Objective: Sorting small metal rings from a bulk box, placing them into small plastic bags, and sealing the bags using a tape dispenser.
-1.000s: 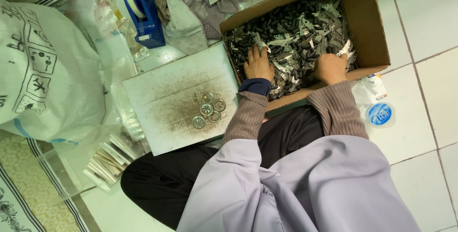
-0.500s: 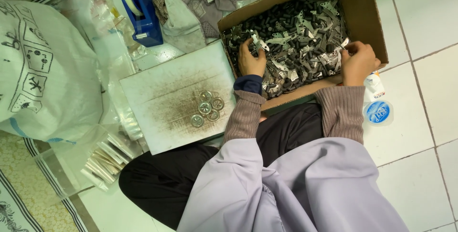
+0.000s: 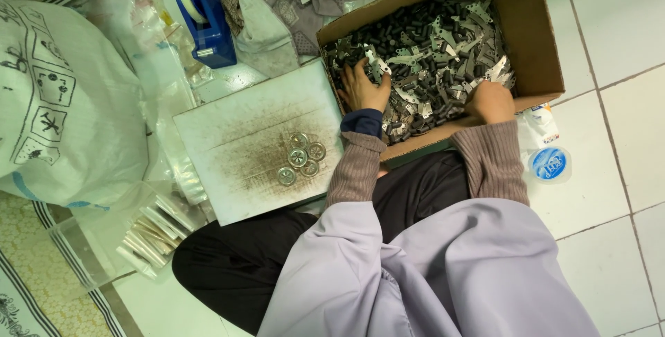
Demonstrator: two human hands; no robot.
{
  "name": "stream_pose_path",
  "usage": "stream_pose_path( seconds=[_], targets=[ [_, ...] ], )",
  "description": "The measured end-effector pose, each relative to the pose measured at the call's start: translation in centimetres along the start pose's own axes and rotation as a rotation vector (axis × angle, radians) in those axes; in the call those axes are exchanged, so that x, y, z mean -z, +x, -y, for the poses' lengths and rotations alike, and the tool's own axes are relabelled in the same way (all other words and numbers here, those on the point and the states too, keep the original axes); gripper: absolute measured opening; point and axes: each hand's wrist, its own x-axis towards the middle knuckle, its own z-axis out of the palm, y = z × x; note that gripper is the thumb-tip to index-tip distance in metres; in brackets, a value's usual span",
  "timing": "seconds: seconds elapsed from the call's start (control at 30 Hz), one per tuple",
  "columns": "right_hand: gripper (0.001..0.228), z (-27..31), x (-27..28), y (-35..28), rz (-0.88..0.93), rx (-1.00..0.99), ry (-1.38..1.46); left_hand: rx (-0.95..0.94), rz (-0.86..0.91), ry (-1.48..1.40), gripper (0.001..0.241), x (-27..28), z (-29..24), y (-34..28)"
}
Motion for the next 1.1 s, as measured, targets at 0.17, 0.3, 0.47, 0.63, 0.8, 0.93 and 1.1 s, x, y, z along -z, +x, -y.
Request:
stream_pose_path(
  seconds=[0.17,0.3,0.47,0.63,0.8,0.93,1.1],
  targets=[
    [0.012,1.9,0.7,0.0,-0.005,0.167,-0.060,-0.001,0.011,0.000,0.065,-0.3,0.2,0.1],
    [0.012,0.1,-2.2,2.5,-0.378,0.118,-0.341,0.006,0.019,0.000,0.064,0.2,-0.3,-0.1],
    [0.007,-1.6,-1.7,3.5,-0.596,-0.012,-0.202,0.006,0.014,0.019,0.064,-0.3,0.2,0.3],
    [0.015,-4.2,-0.6,3.2,-0.744,-0.155,-0.008,0.003,-0.001,0.008,0.064,0.0,-0.2,0.3],
    [0.013,-6.1,-3.3,6.4,-0.449,-0.327,-0.103,-0.001,0.000,0.082,0.067,-0.3,0.1,0.0],
    [0.011,-5.2,-5.0,7.5,-0.350,-0.203,-0.108,-0.023,0.004,0.182,0.069,-1.4,0.7,0.3],
    [0.020,-0.7,-1.7,4.7,-0.224,0.149,0.051,-0.067,-0.027,0.380,0.070,-3.1,1.8,1.1]
  ],
)
